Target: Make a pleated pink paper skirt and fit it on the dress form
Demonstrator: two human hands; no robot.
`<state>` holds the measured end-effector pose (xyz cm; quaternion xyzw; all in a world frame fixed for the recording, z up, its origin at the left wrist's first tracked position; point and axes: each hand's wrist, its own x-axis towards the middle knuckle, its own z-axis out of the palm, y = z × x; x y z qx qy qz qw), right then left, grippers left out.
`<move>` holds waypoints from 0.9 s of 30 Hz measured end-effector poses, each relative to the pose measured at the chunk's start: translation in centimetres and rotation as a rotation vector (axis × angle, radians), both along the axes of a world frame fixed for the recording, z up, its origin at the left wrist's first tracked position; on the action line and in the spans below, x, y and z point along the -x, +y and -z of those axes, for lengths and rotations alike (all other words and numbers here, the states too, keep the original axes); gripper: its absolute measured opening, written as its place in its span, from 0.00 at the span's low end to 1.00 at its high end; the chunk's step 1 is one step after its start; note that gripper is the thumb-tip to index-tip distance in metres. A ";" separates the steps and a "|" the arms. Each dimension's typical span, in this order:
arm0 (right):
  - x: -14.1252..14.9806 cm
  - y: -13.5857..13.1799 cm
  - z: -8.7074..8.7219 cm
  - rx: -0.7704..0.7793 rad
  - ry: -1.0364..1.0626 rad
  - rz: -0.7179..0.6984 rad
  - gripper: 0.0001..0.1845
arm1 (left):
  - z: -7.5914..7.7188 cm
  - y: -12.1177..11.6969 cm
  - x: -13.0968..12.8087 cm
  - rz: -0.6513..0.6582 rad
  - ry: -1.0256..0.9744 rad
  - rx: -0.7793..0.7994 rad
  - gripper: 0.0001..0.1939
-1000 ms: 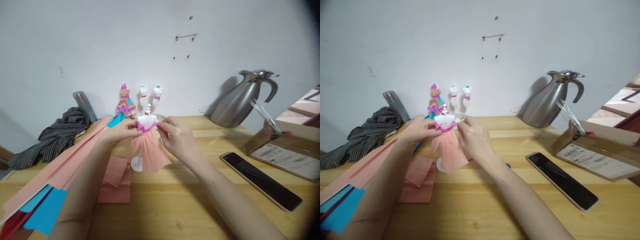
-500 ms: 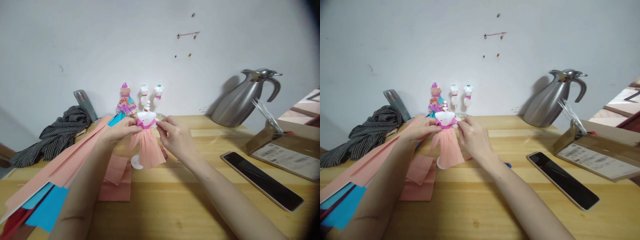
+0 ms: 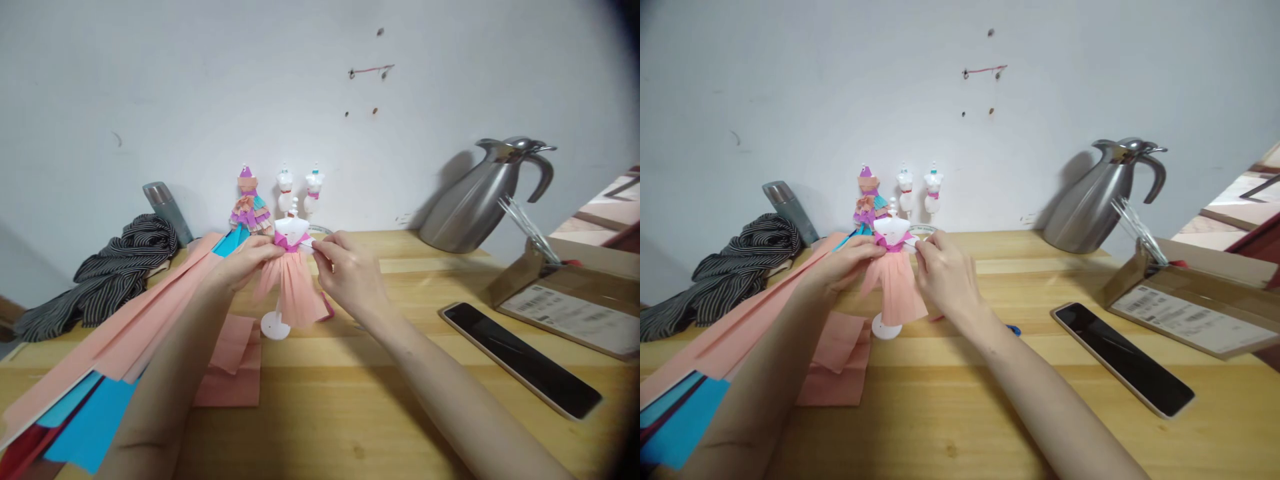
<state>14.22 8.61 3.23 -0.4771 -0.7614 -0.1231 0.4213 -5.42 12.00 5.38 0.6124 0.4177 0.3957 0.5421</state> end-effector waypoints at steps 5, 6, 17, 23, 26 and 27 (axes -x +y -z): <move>0.1 -0.1 0.0 0.029 -0.015 0.032 0.13 | 0.0 0.5 0.9 0.095 -0.020 -0.063 0.08; 0.1 -0.1 0.0 0.032 -0.020 0.038 0.13 | 0.1 0.6 1.1 0.124 -0.012 -0.080 0.08; 0.1 -0.2 -0.1 -0.023 -0.023 -0.002 0.14 | 1.3 1.7 1.6 0.287 0.023 -0.150 0.24; 0.1 -0.2 -0.2 0.002 -0.029 -0.035 0.14 | 1.6 1.7 1.1 0.331 -0.085 -0.157 0.31; 0.1 -0.3 -0.3 0.009 -0.039 -0.032 0.14 | 1.8 1.6 0.8 0.341 -0.126 -0.165 0.37; 0.1 -0.3 -0.3 0.009 -0.042 -0.031 0.14 | 1.9 1.5 0.7 0.336 -0.125 -0.164 0.39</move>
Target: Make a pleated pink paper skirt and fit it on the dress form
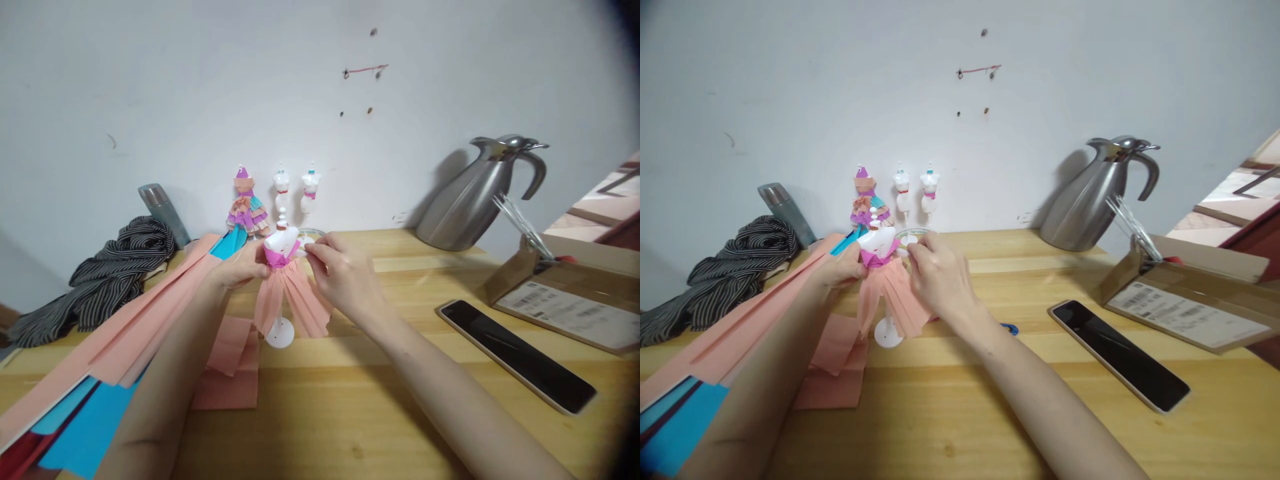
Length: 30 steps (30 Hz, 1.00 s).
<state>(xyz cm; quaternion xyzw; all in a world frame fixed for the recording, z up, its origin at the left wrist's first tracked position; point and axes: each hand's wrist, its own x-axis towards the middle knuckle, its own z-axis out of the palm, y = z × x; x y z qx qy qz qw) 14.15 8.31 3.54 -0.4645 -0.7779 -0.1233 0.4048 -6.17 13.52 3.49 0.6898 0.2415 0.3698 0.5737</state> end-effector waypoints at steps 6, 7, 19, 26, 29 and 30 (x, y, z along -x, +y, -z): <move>0.1 0.0 0.2 -0.021 -0.018 0.005 0.14 | 0.9 0.3 0.3 -0.003 -0.026 0.034 0.46; 0.1 0.1 0.2 -0.020 -0.019 -0.002 0.14 | 1.1 0.5 0.4 0.008 -0.029 0.035 0.44; 0.2 -0.2 0.5 -0.015 -0.046 -0.043 0.14 | 1.2 1.4 1.5 -0.067 0.108 -0.033 0.17; 0.0 -0.3 0.3 -0.075 -0.045 -0.103 0.14 | -0.5 1.4 2.0 -0.292 0.124 -0.609 0.14; -0.2 -0.3 0.2 -0.072 -0.051 -0.124 0.14 | -1.3 0.8 1.7 -0.179 0.351 -0.788 0.16; -0.2 -0.3 0.2 -0.066 -0.054 -0.129 0.14 | -1.4 0.6 1.5 -0.163 0.404 -0.791 0.18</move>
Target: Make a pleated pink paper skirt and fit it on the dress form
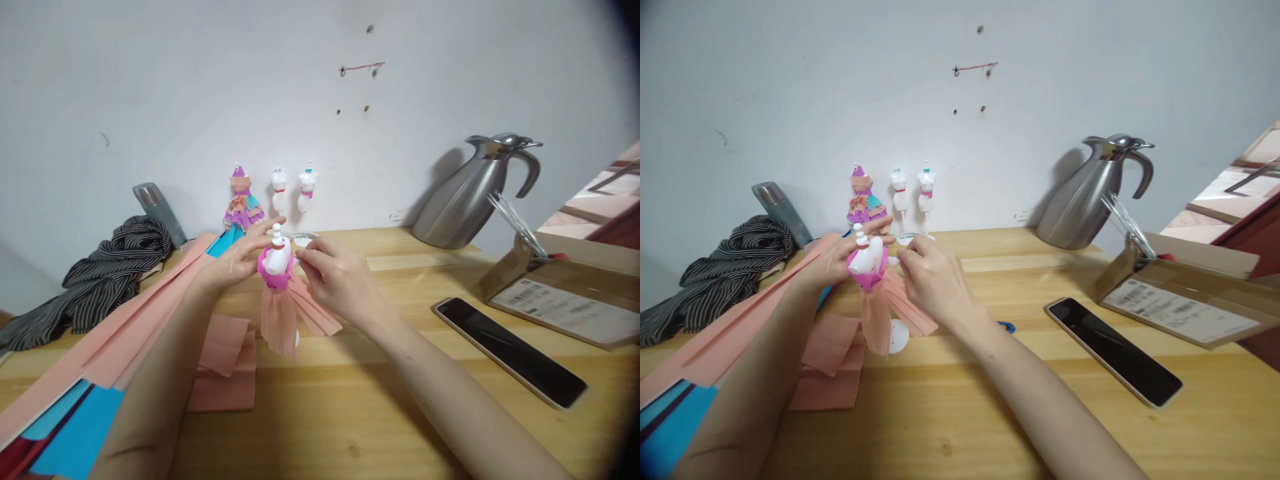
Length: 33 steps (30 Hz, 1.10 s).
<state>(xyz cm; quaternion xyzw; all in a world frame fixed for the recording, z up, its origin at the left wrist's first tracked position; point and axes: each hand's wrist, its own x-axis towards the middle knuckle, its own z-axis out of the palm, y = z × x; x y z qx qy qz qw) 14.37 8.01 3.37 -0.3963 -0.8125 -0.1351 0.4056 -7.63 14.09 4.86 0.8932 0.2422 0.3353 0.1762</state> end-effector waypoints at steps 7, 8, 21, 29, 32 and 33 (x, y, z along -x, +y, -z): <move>-0.2 0.2 0.0 0.063 -0.008 -0.033 0.15 | 0.4 -0.4 -1.3 -0.050 0.091 0.066 0.29; -0.3 0.2 0.0 0.070 -0.006 -0.044 0.15 | 0.3 -0.4 -1.3 -0.053 0.104 0.057 0.27; -0.4 0.8 0.5 0.075 0.026 -0.137 0.15 | 0.3 -0.4 -1.2 0.032 0.066 0.008 0.10; -0.3 0.5 0.3 0.067 -0.028 -0.103 0.17 | 0.2 -0.5 -1.0 -0.034 0.099 -0.009 0.11; -0.2 0.2 0.5 -0.008 -0.002 -0.020 0.16 | 0.1 -0.6 -1.0 -0.021 0.094 -0.033 0.13; -0.2 0.1 0.5 -0.036 0.007 0.004 0.15 | 0.0 -0.6 -1.0 -0.012 0.090 -0.054 0.14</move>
